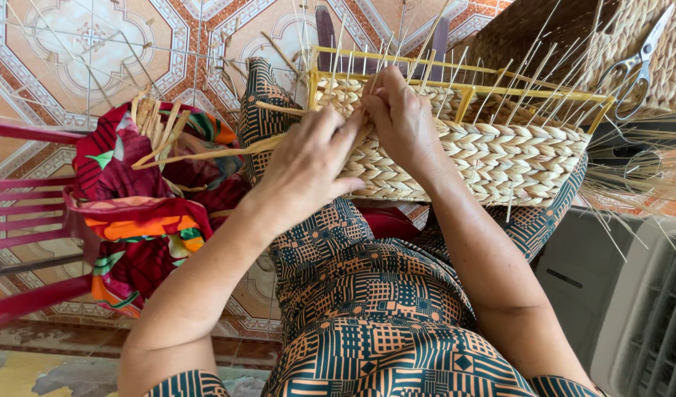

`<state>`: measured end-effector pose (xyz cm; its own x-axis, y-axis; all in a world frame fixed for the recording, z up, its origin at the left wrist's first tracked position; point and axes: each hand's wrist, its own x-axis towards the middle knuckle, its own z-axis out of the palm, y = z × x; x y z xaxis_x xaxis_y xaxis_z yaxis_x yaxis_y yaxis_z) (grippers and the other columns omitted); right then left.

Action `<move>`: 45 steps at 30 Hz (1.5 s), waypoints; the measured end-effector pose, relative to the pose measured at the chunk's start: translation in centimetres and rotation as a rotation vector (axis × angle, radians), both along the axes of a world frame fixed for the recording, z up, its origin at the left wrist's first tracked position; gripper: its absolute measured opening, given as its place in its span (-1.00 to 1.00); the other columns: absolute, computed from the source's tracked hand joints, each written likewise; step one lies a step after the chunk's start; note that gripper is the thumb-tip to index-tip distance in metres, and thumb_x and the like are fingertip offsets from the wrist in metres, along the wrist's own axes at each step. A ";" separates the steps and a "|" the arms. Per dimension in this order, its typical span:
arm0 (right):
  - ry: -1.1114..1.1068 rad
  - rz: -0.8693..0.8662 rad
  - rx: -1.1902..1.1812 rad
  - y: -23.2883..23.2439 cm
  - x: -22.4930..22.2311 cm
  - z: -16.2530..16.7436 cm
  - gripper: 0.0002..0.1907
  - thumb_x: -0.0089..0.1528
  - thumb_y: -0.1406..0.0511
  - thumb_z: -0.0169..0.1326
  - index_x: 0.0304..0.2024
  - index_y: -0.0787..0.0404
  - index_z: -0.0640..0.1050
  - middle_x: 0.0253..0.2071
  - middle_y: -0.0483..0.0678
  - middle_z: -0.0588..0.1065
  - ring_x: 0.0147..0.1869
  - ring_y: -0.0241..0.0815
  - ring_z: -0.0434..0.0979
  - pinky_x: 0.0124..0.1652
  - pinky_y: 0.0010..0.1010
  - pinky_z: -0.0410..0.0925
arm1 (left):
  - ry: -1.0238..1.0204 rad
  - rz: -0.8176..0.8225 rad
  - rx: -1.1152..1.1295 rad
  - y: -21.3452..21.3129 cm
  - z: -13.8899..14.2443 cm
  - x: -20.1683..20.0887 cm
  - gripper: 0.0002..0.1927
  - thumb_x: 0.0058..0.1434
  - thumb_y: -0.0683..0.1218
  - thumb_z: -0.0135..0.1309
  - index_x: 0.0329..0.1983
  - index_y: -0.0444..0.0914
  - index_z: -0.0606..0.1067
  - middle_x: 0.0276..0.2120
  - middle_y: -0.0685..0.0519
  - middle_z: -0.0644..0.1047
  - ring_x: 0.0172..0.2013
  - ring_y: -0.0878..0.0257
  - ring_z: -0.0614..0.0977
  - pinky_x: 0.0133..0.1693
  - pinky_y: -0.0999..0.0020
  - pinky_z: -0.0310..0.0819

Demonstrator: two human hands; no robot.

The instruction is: The person weaves a rectangular basket using dried palm leaves. They interlace the leaves through a yellow frame held on their lap, repeatedly pulling and tightening the strands to build the basket walls.

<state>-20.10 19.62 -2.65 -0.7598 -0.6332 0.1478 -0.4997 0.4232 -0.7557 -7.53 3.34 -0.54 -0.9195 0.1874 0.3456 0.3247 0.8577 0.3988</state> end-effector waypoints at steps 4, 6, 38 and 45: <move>-0.067 -0.036 0.065 0.5 0.2 0.1 -0.89 0.44 0.39 0.00 -0.16 0.35 0.49 -0.41 0.01 0.60 -0.43 -0.23 0.66 -0.52 -0.49 0.51 | -0.232 0.002 0.039 -0.8 0.1 0.0 -0.55 0.24 -0.29 0.08 0.23 -0.35 0.46 -0.12 -0.18 0.52 -0.31 0.15 0.61 -0.30 0.35 0.63; 0.096 -0.100 -0.027 0.8 0.9 0.8 -0.85 0.46 0.40 0.01 -0.18 0.33 0.55 -0.33 -0.02 0.63 -0.36 -0.26 0.71 -0.47 -0.52 0.48 | -0.370 -0.053 0.223 -2.8 0.4 -0.3 -0.65 0.35 -0.30 -0.01 0.20 -0.32 0.47 -0.07 -0.19 0.58 -0.42 0.20 0.65 -0.50 0.42 0.63; 0.122 0.061 0.004 -0.6 3.2 -1.5 -0.89 0.41 0.44 0.04 -0.18 0.24 0.60 -0.38 -0.05 0.62 -0.38 -0.32 0.64 -0.41 -0.47 0.53 | 0.074 0.161 0.667 -0.8 -0.1 1.5 -0.70 0.49 -0.09 -0.02 0.16 -0.36 0.48 -0.08 -0.11 0.65 -0.19 0.20 0.73 -0.19 0.37 0.70; -0.067 0.030 -0.093 -0.2 4.4 -0.1 -0.88 0.39 0.43 0.08 -0.07 0.27 0.40 -0.34 0.00 0.58 -0.35 -0.19 0.62 -0.39 -0.38 0.47 | -0.327 0.364 -0.046 -3.4 0.5 2.9 -0.78 0.44 0.00 0.17 -0.08 -0.26 0.53 -0.27 0.01 0.61 -0.35 0.17 0.51 -0.16 0.20 0.42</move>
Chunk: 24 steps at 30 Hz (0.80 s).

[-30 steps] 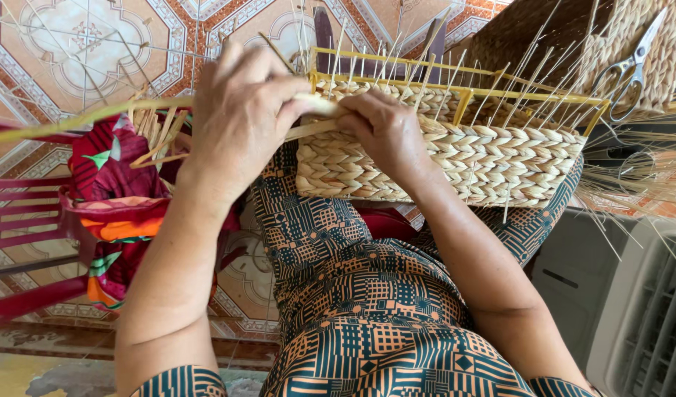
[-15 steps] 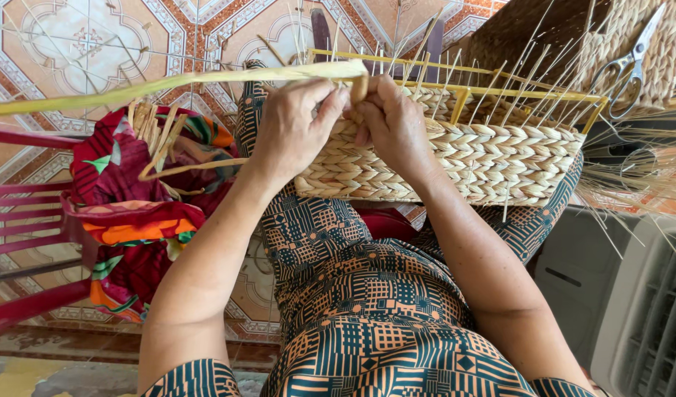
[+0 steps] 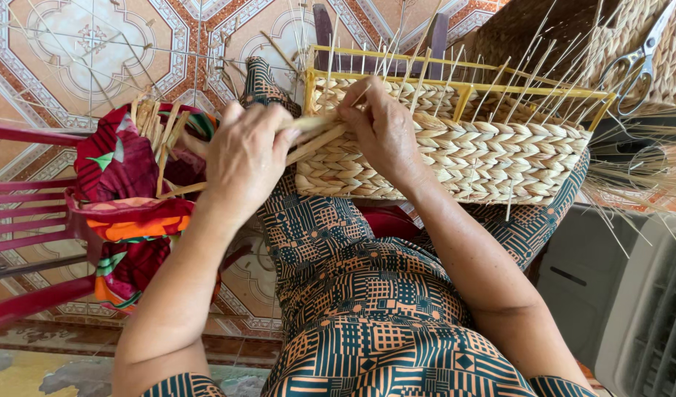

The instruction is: The person weaves a rectangular basket using dried palm leaves. They interlace the leaves through a yellow frame held on their lap, repeatedly pulling and tightening the strands to build the basket walls.

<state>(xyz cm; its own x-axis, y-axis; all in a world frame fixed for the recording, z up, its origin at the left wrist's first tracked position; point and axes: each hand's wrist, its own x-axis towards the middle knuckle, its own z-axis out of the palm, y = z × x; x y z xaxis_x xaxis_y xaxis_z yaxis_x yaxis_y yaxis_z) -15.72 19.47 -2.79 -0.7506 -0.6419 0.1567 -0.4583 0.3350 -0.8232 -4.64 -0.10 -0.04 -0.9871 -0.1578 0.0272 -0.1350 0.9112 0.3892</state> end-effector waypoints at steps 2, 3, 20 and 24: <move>0.025 -0.029 -0.021 -0.4 0.1 0.0 -0.87 0.40 0.44 0.08 -0.08 0.26 0.38 -0.33 -0.01 0.59 -0.28 -0.21 0.67 -0.33 -0.39 0.51 | -0.030 -0.034 -0.046 -0.5 0.4 0.4 -0.84 0.47 -0.04 0.19 -0.22 -0.18 0.53 -0.32 0.05 0.57 -0.31 0.18 0.47 -0.14 0.21 0.39; 0.046 -0.043 0.017 -0.6 0.1 -0.1 -0.87 0.39 0.45 0.08 -0.09 0.26 0.38 -0.35 -0.01 0.59 -0.29 -0.21 0.67 -0.33 -0.38 0.50 | 0.042 -0.031 -0.135 -0.6 0.6 0.4 -0.87 0.44 -0.07 0.22 -0.24 -0.15 0.53 -0.32 0.06 0.54 -0.27 0.17 0.47 -0.16 0.20 0.40; 0.346 0.107 0.002 -1.4 0.5 0.9 -0.70 0.28 0.33 0.23 0.04 0.33 0.59 -0.13 0.06 0.60 -0.20 -0.12 0.67 -0.22 -0.35 0.56 | 0.006 -0.201 0.034 -1.3 1.3 -2.3 -0.87 0.47 -0.20 0.03 0.04 -0.28 0.47 -0.32 0.01 0.49 -0.33 0.19 0.52 -0.33 0.29 0.54; 0.301 0.034 0.048 -2.4 -0.6 0.4 -0.86 0.33 0.35 0.20 -0.10 0.29 0.59 -0.26 0.03 0.60 -0.26 -0.10 0.66 -0.26 -0.27 0.53 | 0.604 -0.148 -0.131 -1.7 4.1 -1.8 -0.80 0.28 -0.01 0.25 -0.23 -0.24 0.57 -0.37 0.04 0.52 -0.28 0.15 0.47 -0.27 0.25 0.44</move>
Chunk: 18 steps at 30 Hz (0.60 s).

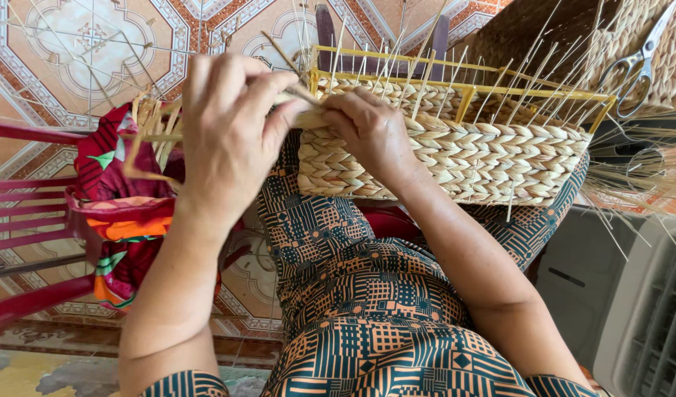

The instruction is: The person weaves a rectangular basket using dried palm leaves. They interlace the leaves through a yellow frame held on their lap, repeatedly pulling and tightening the strands to build the basket walls.

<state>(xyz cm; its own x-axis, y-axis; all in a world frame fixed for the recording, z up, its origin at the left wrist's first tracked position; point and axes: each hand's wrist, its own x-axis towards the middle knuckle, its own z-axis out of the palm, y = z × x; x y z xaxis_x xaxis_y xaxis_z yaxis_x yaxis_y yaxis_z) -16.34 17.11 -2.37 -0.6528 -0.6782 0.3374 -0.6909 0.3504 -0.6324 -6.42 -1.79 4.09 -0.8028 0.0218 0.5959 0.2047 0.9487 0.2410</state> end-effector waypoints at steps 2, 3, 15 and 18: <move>0.000 -0.029 -0.013 0.0 -0.4 -0.3 -0.90 0.37 0.38 0.15 -0.12 0.30 0.54 -0.25 0.04 0.59 -0.24 -0.06 0.66 -0.25 -0.25 0.52 | 0.005 0.021 0.044 1.5 0.1 -0.1 -0.75 0.26 0.03 0.28 -0.31 -0.25 0.57 -0.39 0.03 0.52 -0.31 0.14 0.47 -0.29 0.25 0.44; 0.004 -0.040 -0.034 0.1 -0.5 -0.5 -0.91 0.37 0.40 0.13 -0.10 0.31 0.51 -0.25 0.06 0.58 -0.22 -0.02 0.65 -0.24 -0.23 0.50 | -0.098 0.029 0.086 2.6 -0.2 -0.1 -0.77 0.28 0.01 0.28 -0.30 -0.25 0.57 -0.39 0.03 0.53 -0.32 0.14 0.49 -0.30 0.26 0.45; -0.495 -0.059 -0.184 0.7 -1.2 -1.5 -0.95 0.38 0.50 -0.03 -0.13 0.31 0.39 -0.36 -0.06 0.55 -0.43 -0.32 0.52 -0.43 -0.47 0.46 | -0.443 -0.094 0.730 0.8 -6.8 -5.0 -0.72 0.50 -0.04 -0.02 -0.21 -0.29 0.59 -0.36 -0.08 0.66 -0.41 0.23 0.68 -0.36 0.35 0.59; -0.356 -0.072 -0.074 -0.1 -1.9 -1.9 -0.95 0.36 0.48 0.03 -0.16 0.26 0.50 -0.39 -0.07 0.58 -0.44 -0.37 0.59 -0.46 -0.49 0.50 | -0.405 -0.252 0.957 2.0 -6.3 -2.8 -0.72 0.56 -0.02 -0.09 -0.02 -0.25 0.58 -0.21 0.00 0.68 -0.26 0.31 0.73 -0.23 0.43 0.69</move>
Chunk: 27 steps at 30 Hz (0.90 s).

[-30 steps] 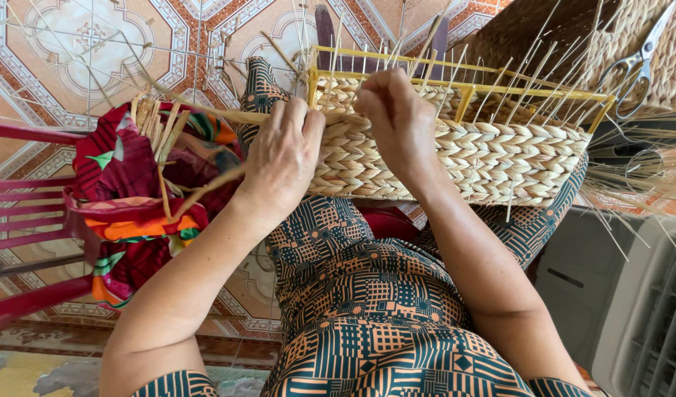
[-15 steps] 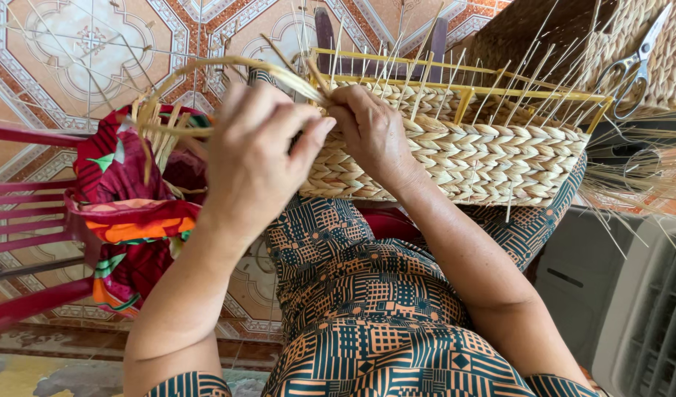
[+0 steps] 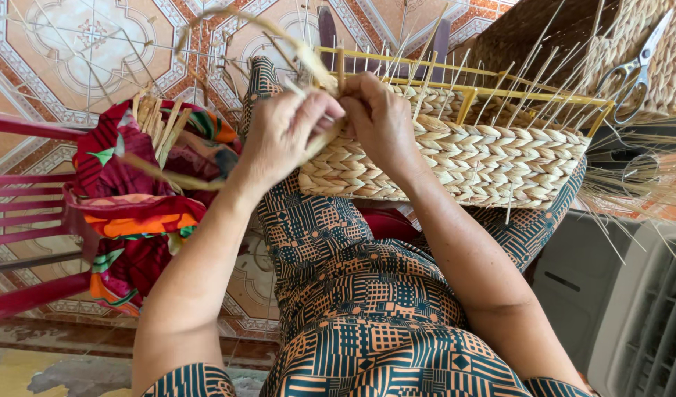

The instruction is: The person weaves a rectangular basket using dried palm leaves. They interlace the leaves through a yellow frame held on their lap, repeatedly pulling and tightening the strands to build the basket walls.

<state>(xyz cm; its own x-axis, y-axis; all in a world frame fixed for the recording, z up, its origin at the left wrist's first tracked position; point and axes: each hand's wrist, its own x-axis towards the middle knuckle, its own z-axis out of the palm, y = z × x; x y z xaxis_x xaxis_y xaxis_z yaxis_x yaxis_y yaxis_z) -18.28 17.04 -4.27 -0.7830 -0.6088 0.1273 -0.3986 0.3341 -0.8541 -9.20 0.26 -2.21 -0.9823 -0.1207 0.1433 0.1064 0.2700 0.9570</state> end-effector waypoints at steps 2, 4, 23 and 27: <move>0.144 0.023 0.108 -0.3 -0.2 -0.1 -0.95 0.36 0.45 0.09 -0.23 0.24 0.54 -0.42 -0.05 0.60 -0.45 -0.36 0.60 -0.47 -0.47 0.50 | 0.162 -0.041 0.078 0.4 0.6 0.8 -0.73 0.55 -0.01 -0.07 0.13 -0.25 0.51 -0.04 0.02 0.63 -0.11 0.29 0.72 -0.09 0.42 0.71; 0.263 0.055 0.248 -0.3 -0.2 -0.1 -0.86 0.35 0.43 0.15 -0.34 0.25 0.54 -0.47 -0.02 0.59 -0.48 -0.31 0.56 -0.49 -0.42 0.44 | 0.283 -0.021 0.069 0.4 1.0 1.7 -0.64 0.53 0.01 0.01 0.27 -0.27 0.39 0.15 -0.01 0.53 0.03 0.19 0.65 0.06 0.33 0.63; 0.012 0.071 0.036 0.7 -1.4 1.9 -0.96 0.41 0.43 0.00 -0.09 0.30 0.45 -0.33 0.00 0.62 -0.41 -0.29 0.65 -0.47 -0.56 0.46 | 0.207 -0.052 -0.977 0.1 1.4 2.8 -0.38 0.04 -0.04 0.23 0.16 -0.42 0.46 -0.10 -0.12 0.44 -0.15 0.10 0.56 -0.01 0.27 0.55; 0.189 0.063 0.007 1.0 -0.5 2.8 -0.92 0.41 0.40 0.11 -0.13 0.30 0.61 -0.25 0.00 0.65 -0.41 -0.32 0.62 -0.46 -0.54 0.45 | -0.164 -0.229 -0.899 -2.4 3.2 1.8 -0.65 0.36 -0.24 0.12 0.21 -0.23 0.51 -0.18 -0.03 0.52 -0.21 0.18 0.62 -0.11 0.40 0.60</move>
